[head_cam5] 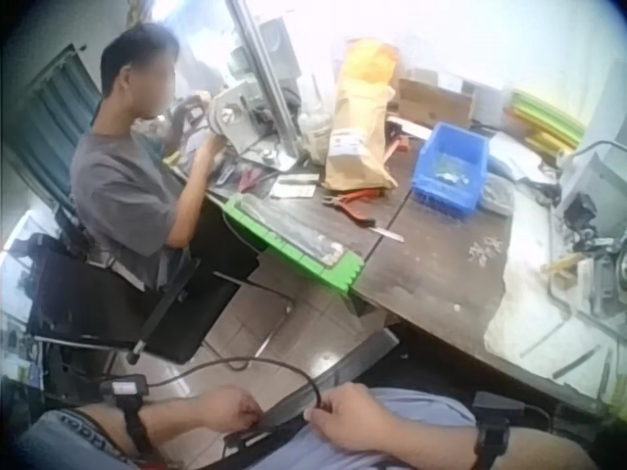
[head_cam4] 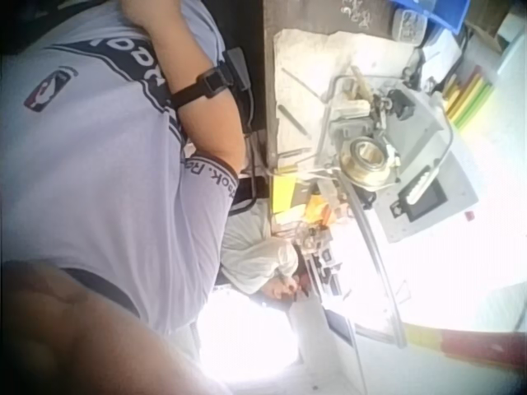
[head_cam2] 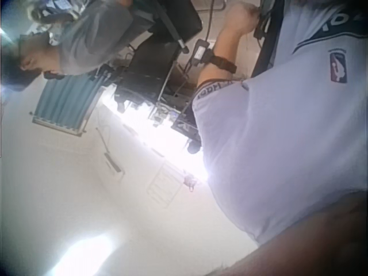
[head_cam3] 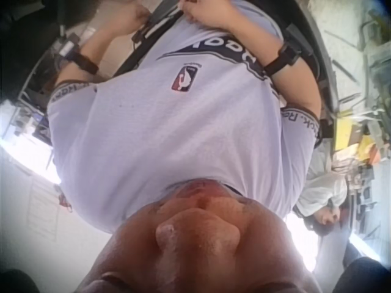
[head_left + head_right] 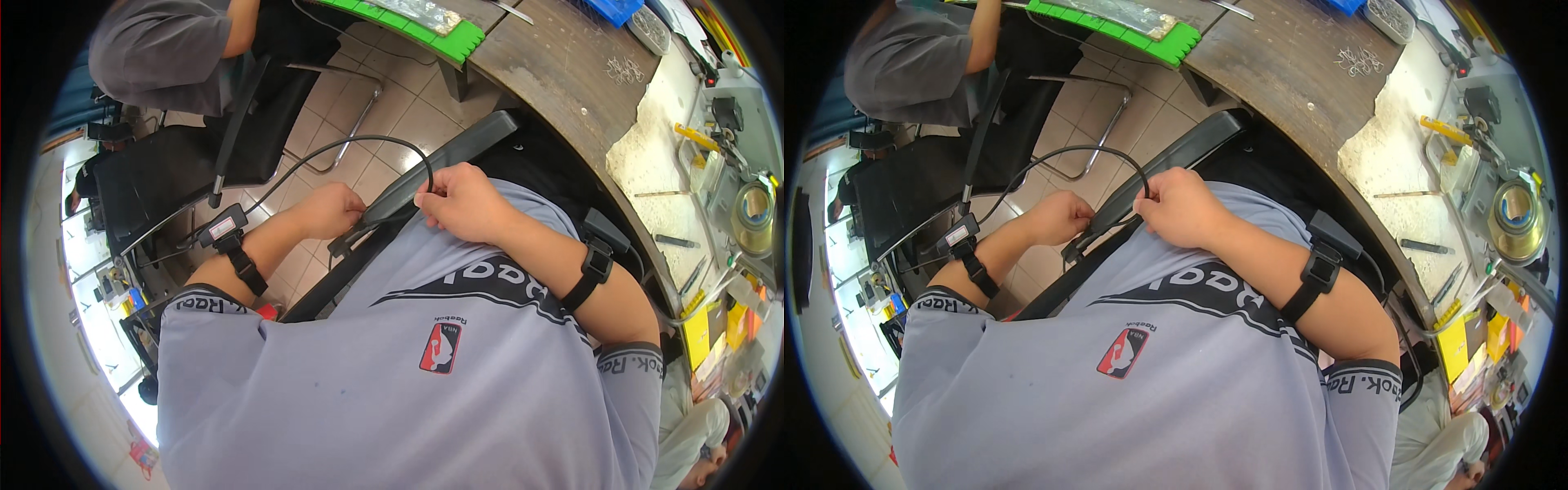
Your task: Assembling electronic components using a specialized machine and applying glue to parts.
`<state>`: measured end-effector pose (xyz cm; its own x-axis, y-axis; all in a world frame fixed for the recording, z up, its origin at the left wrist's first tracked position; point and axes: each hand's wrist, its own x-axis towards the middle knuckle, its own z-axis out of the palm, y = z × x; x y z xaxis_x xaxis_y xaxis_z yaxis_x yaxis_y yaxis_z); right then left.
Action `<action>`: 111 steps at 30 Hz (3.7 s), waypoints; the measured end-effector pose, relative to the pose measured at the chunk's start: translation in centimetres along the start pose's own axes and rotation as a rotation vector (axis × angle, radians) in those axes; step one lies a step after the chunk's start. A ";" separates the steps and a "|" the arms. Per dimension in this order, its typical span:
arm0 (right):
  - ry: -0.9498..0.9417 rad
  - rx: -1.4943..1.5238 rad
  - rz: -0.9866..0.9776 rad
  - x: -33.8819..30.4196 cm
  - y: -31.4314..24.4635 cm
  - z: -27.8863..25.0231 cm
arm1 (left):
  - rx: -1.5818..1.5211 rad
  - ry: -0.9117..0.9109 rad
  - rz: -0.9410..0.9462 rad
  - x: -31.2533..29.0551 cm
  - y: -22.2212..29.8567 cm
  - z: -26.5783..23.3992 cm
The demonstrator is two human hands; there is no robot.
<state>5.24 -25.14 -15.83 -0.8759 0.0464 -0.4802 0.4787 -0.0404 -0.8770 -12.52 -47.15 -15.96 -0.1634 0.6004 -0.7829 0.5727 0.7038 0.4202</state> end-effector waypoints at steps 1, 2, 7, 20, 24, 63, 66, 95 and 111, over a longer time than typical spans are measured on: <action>0.000 0.001 0.000 0.0 0.1 0.0 | 0.001 0.000 0.000 -0.1 0.2 -0.2; 0.008 0.006 -0.003 0.0 0.2 -0.1 | -0.195 -0.035 -0.068 -0.4 0.5 -0.6; 0.025 0.024 -0.002 0.1 0.4 -0.2 | -0.389 -0.182 -0.133 -0.6 0.4 -1.2; 0.013 0.005 0.010 0.2 0.4 -0.2 | -0.317 -0.283 -0.115 -0.9 1.7 -1.6; 0.004 -0.006 0.002 0.0 0.1 -0.3 | -0.660 -0.333 -0.114 0.0 -1.4 0.7; -0.232 -0.515 -0.169 3.4 0.2 8.1 | -1.112 -0.512 0.149 1.0 -4.4 2.8; -0.275 -0.464 -0.241 3.3 -0.4 7.4 | -1.053 -0.535 0.152 0.7 -4.0 2.2; -0.050 -0.769 -0.770 4.9 0.0 7.4 | -0.387 0.160 0.300 -2.5 -1.8 2.0; 0.058 -0.822 -0.533 5.4 -1.5 7.5 | -1.027 -0.128 0.046 -0.8 -3.4 2.8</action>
<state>-0.66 -32.27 -17.05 -0.9956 -0.0935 0.0007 -0.0668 0.7064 -0.7046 -12.04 -51.07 -18.04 -0.0375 0.6321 -0.7740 -0.3947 0.7022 0.5926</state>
